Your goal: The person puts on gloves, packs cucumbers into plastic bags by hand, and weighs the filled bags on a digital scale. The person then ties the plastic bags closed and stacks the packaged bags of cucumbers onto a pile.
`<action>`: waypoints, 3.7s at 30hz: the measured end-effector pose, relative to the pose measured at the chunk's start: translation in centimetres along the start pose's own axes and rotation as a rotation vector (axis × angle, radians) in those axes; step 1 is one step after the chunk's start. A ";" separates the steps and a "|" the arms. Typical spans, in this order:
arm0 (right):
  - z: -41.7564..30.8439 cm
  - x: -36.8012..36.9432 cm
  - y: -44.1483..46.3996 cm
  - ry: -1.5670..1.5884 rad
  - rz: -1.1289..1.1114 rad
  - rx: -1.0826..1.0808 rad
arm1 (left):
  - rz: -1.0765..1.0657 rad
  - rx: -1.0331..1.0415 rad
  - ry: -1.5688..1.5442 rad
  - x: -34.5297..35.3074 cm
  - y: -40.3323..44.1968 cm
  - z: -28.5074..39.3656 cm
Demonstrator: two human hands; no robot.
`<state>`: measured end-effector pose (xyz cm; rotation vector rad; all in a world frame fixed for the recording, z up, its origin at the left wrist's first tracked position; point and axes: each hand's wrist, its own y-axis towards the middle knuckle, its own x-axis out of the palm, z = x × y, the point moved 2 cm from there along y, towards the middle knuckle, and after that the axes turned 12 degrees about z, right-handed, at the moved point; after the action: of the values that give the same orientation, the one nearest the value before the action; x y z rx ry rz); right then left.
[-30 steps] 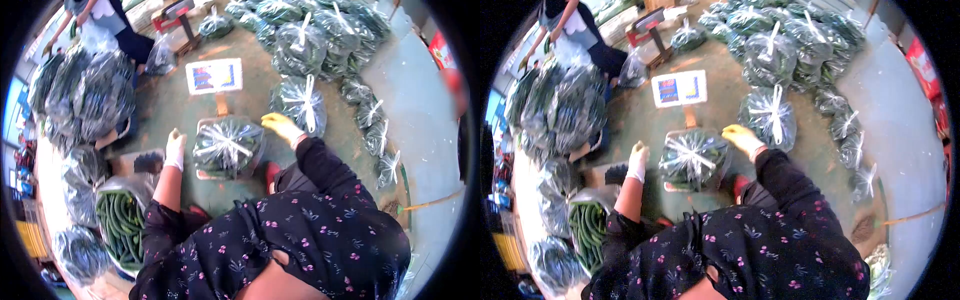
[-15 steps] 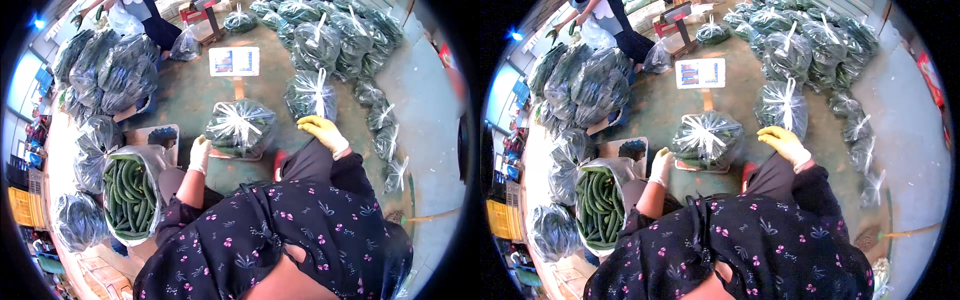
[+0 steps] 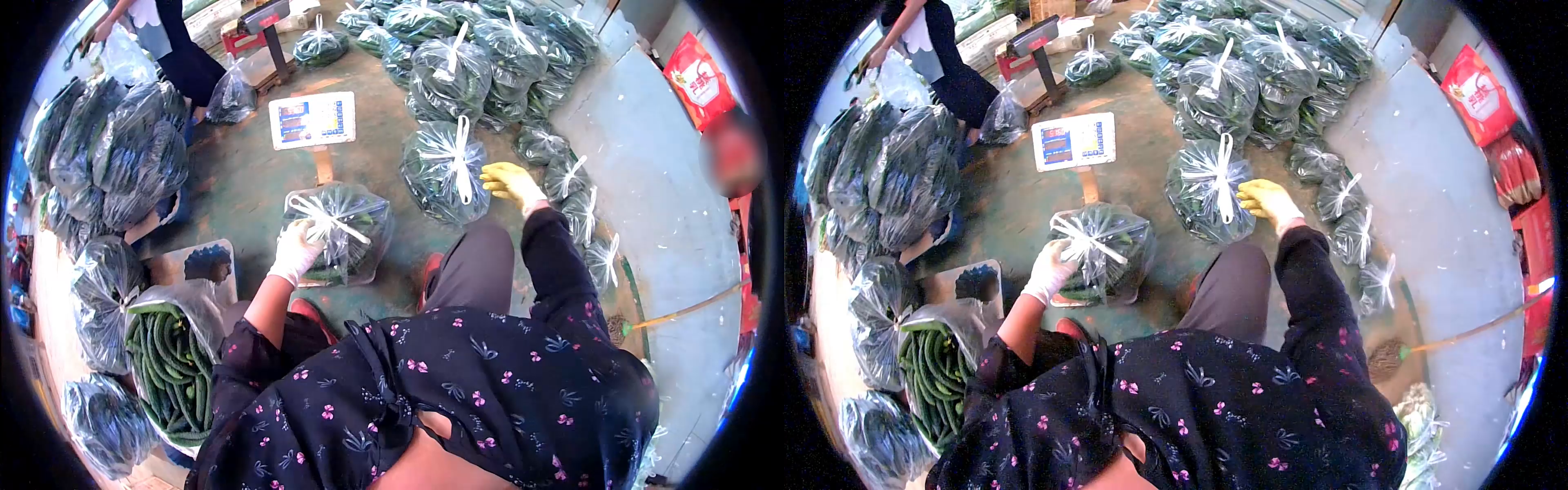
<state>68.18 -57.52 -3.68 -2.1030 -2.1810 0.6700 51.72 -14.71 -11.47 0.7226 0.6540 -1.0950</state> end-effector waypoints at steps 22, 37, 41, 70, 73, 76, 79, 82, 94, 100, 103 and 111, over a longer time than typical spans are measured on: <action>6.6 5.8 19.3 -0.646 0.138 -0.058 | -0.354 0.143 0.217 8.8 6.3 -2.3; 5.2 10.3 18.5 -0.856 0.499 0.108 | -0.830 0.346 0.588 8.0 8.3 -1.8; 9.5 7.7 21.0 -0.430 0.214 0.297 | -1.054 0.347 0.643 10.2 9.3 -1.2; 7.3 -18.5 -20.5 -0.937 -0.335 0.660 | -1.505 0.516 0.775 -17.8 9.9 5.6; 7.0 -19.7 -20.0 -0.831 -0.233 0.622 | -1.405 0.429 0.712 -18.1 9.3 5.2; 12.3 -19.6 -17.0 -0.889 -0.244 0.490 | -1.332 0.211 0.645 -17.1 10.1 6.4; 1.4 -19.8 -13.7 -0.709 0.061 0.511 | -1.238 0.025 0.580 -14.3 11.8 7.5; -7.9 -19.9 -8.1 -0.507 0.172 0.377 | -1.143 -0.091 0.512 -11.4 14.1 8.9; -33.1 -20.2 14.6 -0.012 0.256 0.048 | -0.879 -0.319 0.210 -3.2 28.2 15.4; -38.8 -20.1 22.3 0.270 0.231 0.034 | -0.820 -0.404 0.138 -1.1 31.1 18.3; -40.0 -20.8 26.2 0.335 0.167 0.077 | -0.790 -0.473 0.135 -0.1 31.1 19.5; -39.2 -24.6 37.2 0.239 -0.095 0.243 | -0.767 -0.698 0.230 2.1 28.9 25.9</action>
<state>117.85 -70.68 26.07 -1.8417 -1.9494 0.6056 82.50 -28.11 8.05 -0.0413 1.4904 -1.3513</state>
